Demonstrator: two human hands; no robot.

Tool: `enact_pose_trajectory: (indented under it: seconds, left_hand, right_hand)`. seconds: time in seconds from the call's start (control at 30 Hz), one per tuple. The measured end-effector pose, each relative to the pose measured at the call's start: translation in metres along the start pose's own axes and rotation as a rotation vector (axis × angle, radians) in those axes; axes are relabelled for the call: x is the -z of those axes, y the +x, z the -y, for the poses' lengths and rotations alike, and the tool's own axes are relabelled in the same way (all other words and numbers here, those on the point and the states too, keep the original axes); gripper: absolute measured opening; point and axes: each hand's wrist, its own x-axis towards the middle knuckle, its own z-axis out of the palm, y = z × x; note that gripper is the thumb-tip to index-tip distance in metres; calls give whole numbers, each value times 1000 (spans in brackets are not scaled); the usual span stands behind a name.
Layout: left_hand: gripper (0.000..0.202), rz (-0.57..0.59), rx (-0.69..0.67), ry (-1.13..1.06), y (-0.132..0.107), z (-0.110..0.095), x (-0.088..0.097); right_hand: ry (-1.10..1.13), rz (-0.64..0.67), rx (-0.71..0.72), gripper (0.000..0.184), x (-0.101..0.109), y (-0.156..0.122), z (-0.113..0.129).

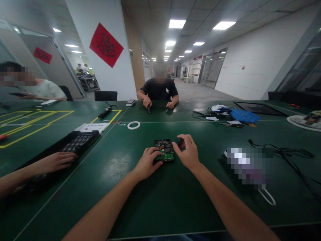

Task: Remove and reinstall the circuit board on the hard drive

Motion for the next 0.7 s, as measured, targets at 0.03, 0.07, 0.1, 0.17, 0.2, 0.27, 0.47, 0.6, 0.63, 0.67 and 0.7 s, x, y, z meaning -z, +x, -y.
enact_pose_trajectory:
  seconds: [0.03, 0.07, 0.1, 0.17, 0.2, 0.27, 0.47, 0.6, 0.63, 0.67, 0.7]
  left_hand:
    - [38, -3, -1, -1, 0, 0, 0]
    - [38, -7, -2, -1, 0, 0, 0]
    - [38, -9, -3, 0, 0, 1, -1]
    - [38, -11, -5, 2, 0, 2, -1]
    - [38, -10, -3, 2, 0, 2, -2]
    - [38, 0, -1, 4, 0, 3, -2]
    - [37, 1, 7, 20, 0, 3, -3]
    - [38, 5, 2, 16, 0, 3, -3]
    - [38, 8, 3, 14, 0, 3, -2]
    - [38, 10, 6, 12, 0, 2, -2]
    - [39, 15, 7, 7, 0, 2, -1]
  right_hand:
    - [-1, 22, 1, 30, 1, 0, 1]
    - [8, 47, 4, 29, 2, -1, 2]
    - [28, 73, 8, 30, 2, -1, 2]
    - [83, 110, 9, 34, 3, -3, 3]
    - [106, 111, -2, 36, 2, -4, 2]
    - [110, 80, -43, 40, 0, -3, 1]
    - [32, 64, -45, 19, -4, -1, 0]
    - [27, 25, 10, 17, 6, -2, 9]
    - [18, -14, 15, 16, 11, -1, 10]
    - [2, -59, 16, 16, 15, 1, 10]
    - [-24, -99, 14, 15, 21, 4, 7]
